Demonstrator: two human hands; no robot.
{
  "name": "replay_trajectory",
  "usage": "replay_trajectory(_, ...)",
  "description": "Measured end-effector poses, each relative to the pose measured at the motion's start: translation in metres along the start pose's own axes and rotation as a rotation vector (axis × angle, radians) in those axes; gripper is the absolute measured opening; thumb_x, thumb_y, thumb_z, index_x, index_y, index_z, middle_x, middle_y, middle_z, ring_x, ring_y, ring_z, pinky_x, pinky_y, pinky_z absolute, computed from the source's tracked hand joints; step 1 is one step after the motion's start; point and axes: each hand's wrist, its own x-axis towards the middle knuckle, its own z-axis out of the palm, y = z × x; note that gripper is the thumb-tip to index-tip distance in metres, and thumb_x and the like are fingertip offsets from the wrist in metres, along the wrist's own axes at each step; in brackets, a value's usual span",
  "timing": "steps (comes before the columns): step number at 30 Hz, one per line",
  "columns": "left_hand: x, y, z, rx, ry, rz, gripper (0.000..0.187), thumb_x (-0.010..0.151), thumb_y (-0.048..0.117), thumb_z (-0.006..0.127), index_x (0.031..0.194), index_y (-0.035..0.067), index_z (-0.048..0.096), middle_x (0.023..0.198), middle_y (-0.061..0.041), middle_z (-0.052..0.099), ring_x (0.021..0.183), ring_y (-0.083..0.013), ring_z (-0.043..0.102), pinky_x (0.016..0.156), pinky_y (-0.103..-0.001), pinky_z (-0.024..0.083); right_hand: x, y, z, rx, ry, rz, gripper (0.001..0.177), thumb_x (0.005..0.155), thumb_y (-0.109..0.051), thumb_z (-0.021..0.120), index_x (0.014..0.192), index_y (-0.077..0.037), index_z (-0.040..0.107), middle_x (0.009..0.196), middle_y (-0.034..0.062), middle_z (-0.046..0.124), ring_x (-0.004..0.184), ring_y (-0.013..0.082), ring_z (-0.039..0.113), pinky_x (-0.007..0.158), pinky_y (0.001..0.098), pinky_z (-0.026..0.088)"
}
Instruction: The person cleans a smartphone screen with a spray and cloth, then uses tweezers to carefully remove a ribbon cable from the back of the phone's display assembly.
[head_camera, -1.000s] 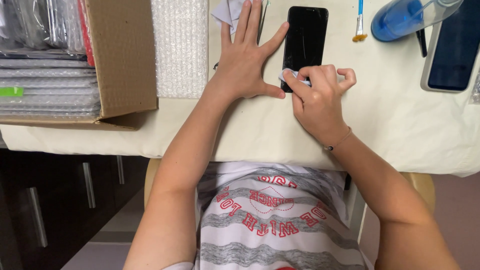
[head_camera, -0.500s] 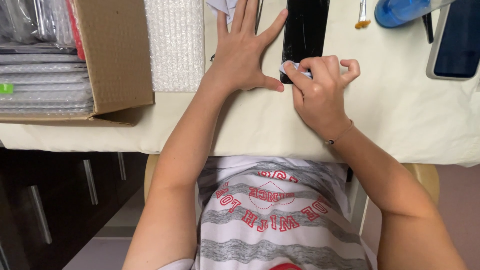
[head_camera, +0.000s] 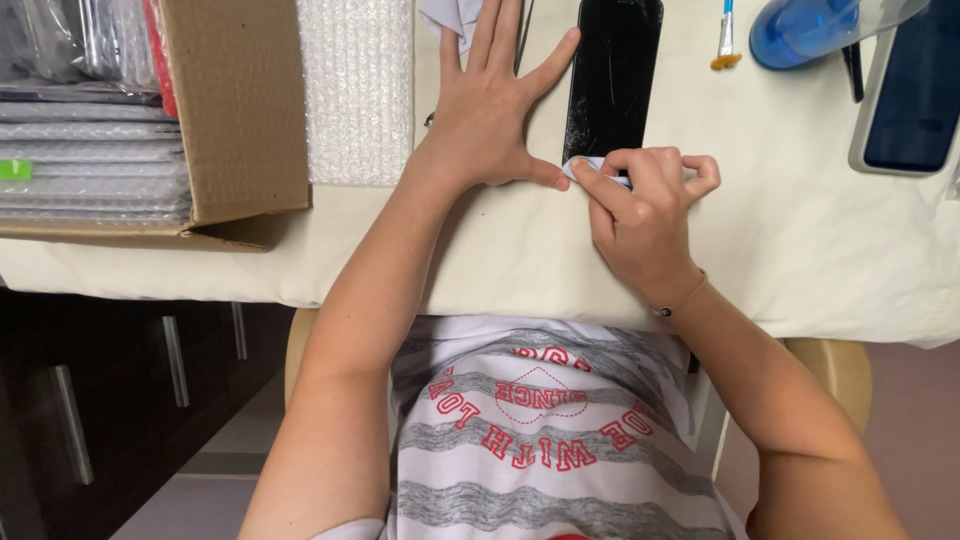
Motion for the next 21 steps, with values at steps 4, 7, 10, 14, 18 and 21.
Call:
replay_trajectory(4, 0.001, 0.000, 0.001, 0.005, -0.009, 0.006, 0.145, 0.065, 0.101, 0.088, 0.171, 0.030, 0.020, 0.164, -0.030, -0.006, 0.154, -0.0429, -0.005, 0.119, -0.075, 0.018, 0.000, -0.003, 0.005, 0.033, 0.020, 0.044, 0.029, 0.099, 0.000, 0.072, 0.109, -0.025, 0.081, 0.099, -0.0007, 0.064, 0.091, 0.0235, 0.056, 0.090, 0.0443, 0.024)
replay_trajectory(7, -0.002, -0.002, 0.000, -0.027, -0.004, 0.010, 0.144, 0.063, 0.107, 0.078, 0.170, 0.030, 0.021, 0.165, -0.030, 0.000, 0.155, -0.0438, 0.000, 0.118, -0.075, 0.014, -0.005, -0.004, 0.002, 0.048, 0.009, 0.040, 0.028, 0.098, -0.001, 0.072, 0.111, -0.024, 0.082, 0.099, -0.0006, 0.064, 0.091, 0.0237, 0.056, 0.090, 0.0445, 0.024)
replay_trajectory(10, -0.002, -0.001, -0.002, -0.090, 0.006, 0.019, 0.137, 0.068, 0.111, 0.064, 0.169, 0.030, 0.022, 0.166, -0.029, 0.003, 0.156, -0.0443, 0.001, 0.119, -0.075, 0.010, -0.010, 0.004, 0.001, 0.019, 0.017, 0.073, 0.027, 0.101, -0.004, 0.072, 0.110, -0.025, 0.084, 0.098, -0.0016, 0.062, 0.091, 0.0235, 0.054, 0.090, 0.0444, 0.024)
replay_trajectory(14, 0.000, -0.001, -0.001, -0.104, 0.009, 0.001, 0.084, 0.102, 0.082, 0.045, 0.168, 0.032, 0.025, 0.167, -0.027, 0.007, 0.155, -0.0417, 0.003, 0.119, -0.071, 0.008, -0.003, -0.003, 0.003, -0.008, 0.046, 0.076, 0.033, 0.097, 0.001, 0.068, 0.110, -0.026, 0.081, 0.098, -0.0014, 0.064, 0.089, 0.0226, 0.055, 0.089, 0.0436, 0.024)
replay_trajectory(18, 0.002, -0.001, -0.005, -0.092, -0.021, -0.003, 0.071, 0.111, 0.056, 0.057, 0.169, 0.032, 0.024, 0.167, -0.026, 0.002, 0.154, -0.0408, -0.001, 0.119, -0.071, 0.012, -0.010, 0.001, -0.004, -0.033, 0.028, 0.073, 0.031, 0.099, -0.001, 0.070, 0.111, -0.028, 0.081, 0.098, -0.0038, 0.064, 0.091, 0.0216, 0.058, 0.091, 0.0447, 0.025)
replay_trajectory(21, 0.002, -0.001, -0.003, -0.068, -0.018, 0.007, 0.095, 0.102, 0.070, 0.073, 0.172, 0.031, 0.021, 0.166, -0.025, -0.009, 0.154, -0.0390, -0.010, 0.119, -0.077, 0.015, -0.009, 0.006, -0.001, -0.019, 0.010, 0.126, 0.033, 0.097, 0.001, 0.069, 0.110, -0.027, 0.083, 0.099, -0.0019, 0.062, 0.092, 0.0230, 0.054, 0.089, 0.0444, 0.024)
